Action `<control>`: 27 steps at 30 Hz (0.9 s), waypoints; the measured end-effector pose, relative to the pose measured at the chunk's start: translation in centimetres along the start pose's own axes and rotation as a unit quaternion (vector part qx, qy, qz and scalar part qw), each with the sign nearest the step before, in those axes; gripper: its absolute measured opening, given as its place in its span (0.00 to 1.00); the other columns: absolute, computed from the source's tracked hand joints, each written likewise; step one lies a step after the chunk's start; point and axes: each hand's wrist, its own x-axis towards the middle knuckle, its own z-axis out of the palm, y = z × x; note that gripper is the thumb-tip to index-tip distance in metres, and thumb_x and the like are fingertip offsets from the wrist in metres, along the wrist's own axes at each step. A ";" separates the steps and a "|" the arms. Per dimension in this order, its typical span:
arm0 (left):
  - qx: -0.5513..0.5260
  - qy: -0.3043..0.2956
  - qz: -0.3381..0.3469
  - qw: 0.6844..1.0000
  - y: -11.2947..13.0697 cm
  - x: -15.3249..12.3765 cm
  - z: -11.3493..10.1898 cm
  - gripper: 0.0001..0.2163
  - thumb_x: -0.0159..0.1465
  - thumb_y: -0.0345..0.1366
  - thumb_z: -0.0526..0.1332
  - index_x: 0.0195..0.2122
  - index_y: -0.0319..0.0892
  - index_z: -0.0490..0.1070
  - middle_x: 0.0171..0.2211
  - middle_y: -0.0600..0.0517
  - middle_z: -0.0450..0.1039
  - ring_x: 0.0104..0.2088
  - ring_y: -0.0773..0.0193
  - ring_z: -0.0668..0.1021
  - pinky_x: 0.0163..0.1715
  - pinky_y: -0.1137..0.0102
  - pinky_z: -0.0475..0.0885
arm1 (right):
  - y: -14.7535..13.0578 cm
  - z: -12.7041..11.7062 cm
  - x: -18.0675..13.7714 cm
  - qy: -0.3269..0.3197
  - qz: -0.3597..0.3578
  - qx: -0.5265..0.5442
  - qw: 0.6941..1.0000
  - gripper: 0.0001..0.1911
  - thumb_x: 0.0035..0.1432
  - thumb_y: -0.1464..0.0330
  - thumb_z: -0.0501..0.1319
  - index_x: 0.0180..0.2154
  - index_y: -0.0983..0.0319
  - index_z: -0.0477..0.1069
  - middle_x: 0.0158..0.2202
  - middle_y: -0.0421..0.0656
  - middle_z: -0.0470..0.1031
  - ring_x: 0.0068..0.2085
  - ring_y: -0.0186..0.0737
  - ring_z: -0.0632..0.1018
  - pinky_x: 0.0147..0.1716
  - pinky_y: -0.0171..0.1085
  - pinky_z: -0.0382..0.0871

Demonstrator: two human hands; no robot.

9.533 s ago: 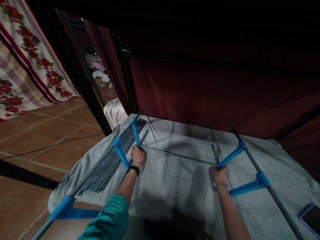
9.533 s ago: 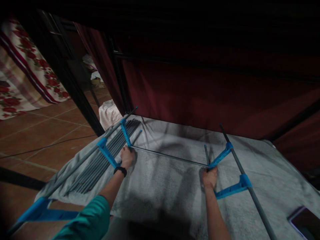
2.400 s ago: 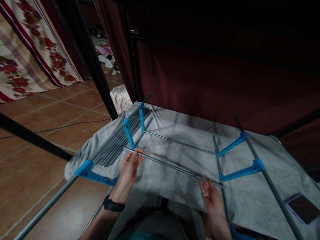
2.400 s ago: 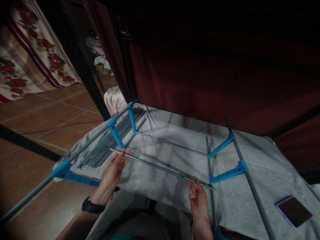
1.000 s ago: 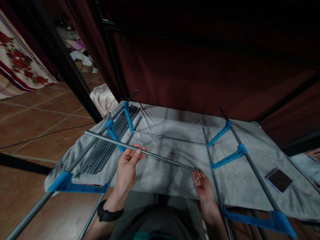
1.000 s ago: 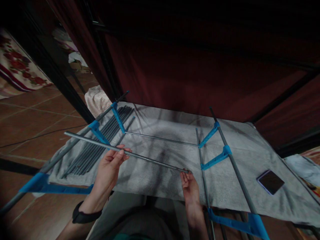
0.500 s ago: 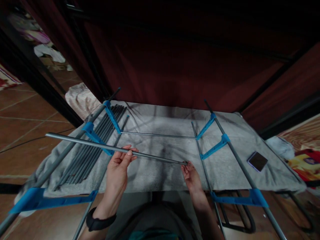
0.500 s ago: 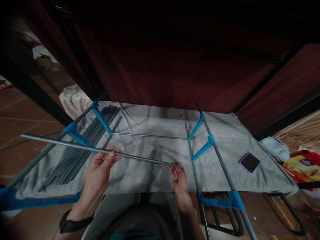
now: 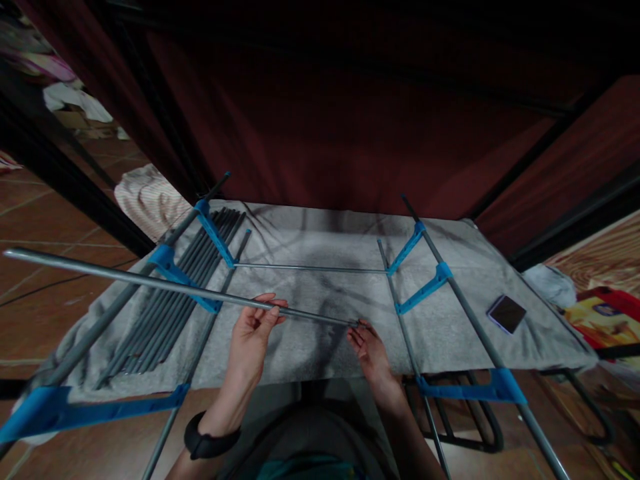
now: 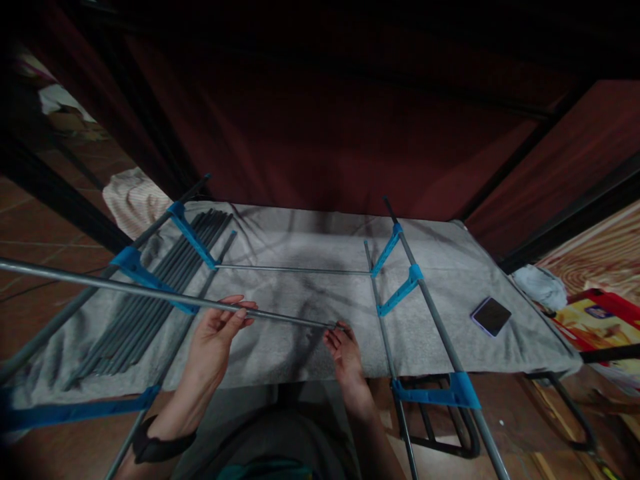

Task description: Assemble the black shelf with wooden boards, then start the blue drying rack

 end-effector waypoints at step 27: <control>0.065 -0.086 -0.034 0.994 -2.8 -0.6 1.0 0.18 0.57 0.41 0.65 0.47 0.41 0.67 0.37 0.49 0.77 0.40 0.60 0.78 0.38 0.67 0.72 | 1.9 2.4 -2.4 -0.123 0.127 -0.177 0.968 0.20 0.51 0.50 0.67 0.33 0.60 0.73 0.30 0.43 0.77 0.31 0.38 0.77 0.34 0.39 0.71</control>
